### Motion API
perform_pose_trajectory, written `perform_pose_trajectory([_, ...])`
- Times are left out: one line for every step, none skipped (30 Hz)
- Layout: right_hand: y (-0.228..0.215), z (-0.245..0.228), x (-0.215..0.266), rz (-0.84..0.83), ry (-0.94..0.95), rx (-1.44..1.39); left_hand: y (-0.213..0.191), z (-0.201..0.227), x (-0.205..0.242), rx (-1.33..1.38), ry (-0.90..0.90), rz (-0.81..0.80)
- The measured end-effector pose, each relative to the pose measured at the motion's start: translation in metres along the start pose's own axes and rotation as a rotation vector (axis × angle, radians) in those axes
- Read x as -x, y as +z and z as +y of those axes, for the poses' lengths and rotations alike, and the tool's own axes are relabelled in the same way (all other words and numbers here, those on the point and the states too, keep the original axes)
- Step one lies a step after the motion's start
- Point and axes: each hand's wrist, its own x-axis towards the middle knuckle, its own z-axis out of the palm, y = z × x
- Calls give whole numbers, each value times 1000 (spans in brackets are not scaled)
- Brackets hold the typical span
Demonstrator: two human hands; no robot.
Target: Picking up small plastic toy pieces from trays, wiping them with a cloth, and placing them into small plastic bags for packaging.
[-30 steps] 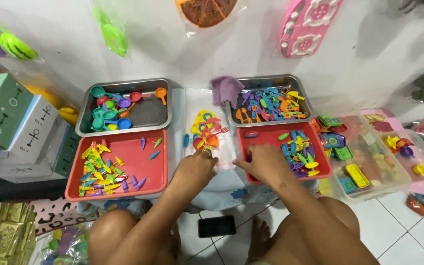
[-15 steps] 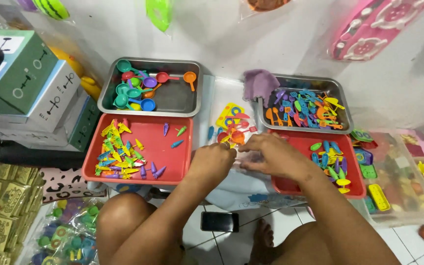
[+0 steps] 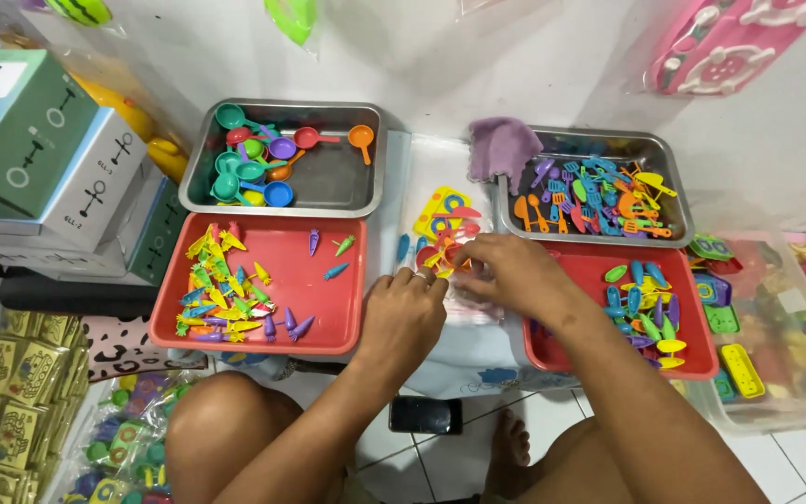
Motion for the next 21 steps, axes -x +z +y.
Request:
perform_pose_trajectory([-5, -3, -1, 7, 20, -34, -1, 0, -1, 3, 3, 5])
perform_pose_trajectory([-5, -2, 0, 6, 22, -35, -2, -1, -1, 4, 4, 3])
perform_pose_trajectory([-6, -1, 0, 46, 43, -78, -4, -2, -3, 16, 8, -12])
perform_pose_trajectory([-7, 0, 0, 87, 66, -120, -6, -3, -4, 27, 13, -27])
perform_pose_trajectory([-9, -1, 0, 88, 67, -120, -9, -4, -5, 28, 14, -26])
perform_pose_trajectory([-12, -3, 0, 123, 32, -93, -13, -5, -7, 60, 10, -65])
perform_pose_trajectory([-14, -4, -1, 160, -5, -66, -16, -5, -9, 90, 6, -103])
perform_pose_trajectory([-15, -8, -1, 161, -5, -64, -15, -5, -8, 90, 6, -101])
perform_pose_trajectory([-15, -11, -3, 130, -24, -49, -15, -5, -8, 78, 10, -74])
perform_pose_trajectory([-15, -15, -5, 99, -43, -34, -15, -6, -8, 66, 14, -48])
perform_pose_trajectory([-9, -12, -6, 102, -43, -42, -16, -4, -7, 63, 18, -54])
perform_pose_trajectory([-2, -8, -7, 84, -43, 3, -17, -3, -6, 61, 24, -37])
perform_pose_trajectory([5, -5, -9, 65, -44, 48, -18, -2, -5, 59, 28, -21])
perform_pose_trajectory([13, -2, -11, 66, -43, 41, -19, -2, -4, 56, 31, -27])
perform_pose_trajectory([19, 1, -14, 61, -50, 63, -18, -2, -3, 62, 35, -18])
perform_pose_trajectory([26, 4, -17, 55, -56, 85, -18, -2, -3, 69, 40, -9])
perform_pose_trajectory([26, 2, -18, 58, -57, 82, -18, -2, -2, 66, 42, -11])
perform_pose_trajectory([26, 0, -18, 53, -50, 73, -18, -3, -1, 68, 56, -5])
perform_pose_trajectory([27, -1, -18, 47, -42, 64, -17, -2, 0, 72, 68, 2])
perform_pose_trajectory([29, 0, -20, 46, -43, 63, -21, -1, -1, 71, 68, 0])
perform_pose_trajectory([32, 3, -20, 45, -30, 64, -25, 0, -2, 76, 74, -3])
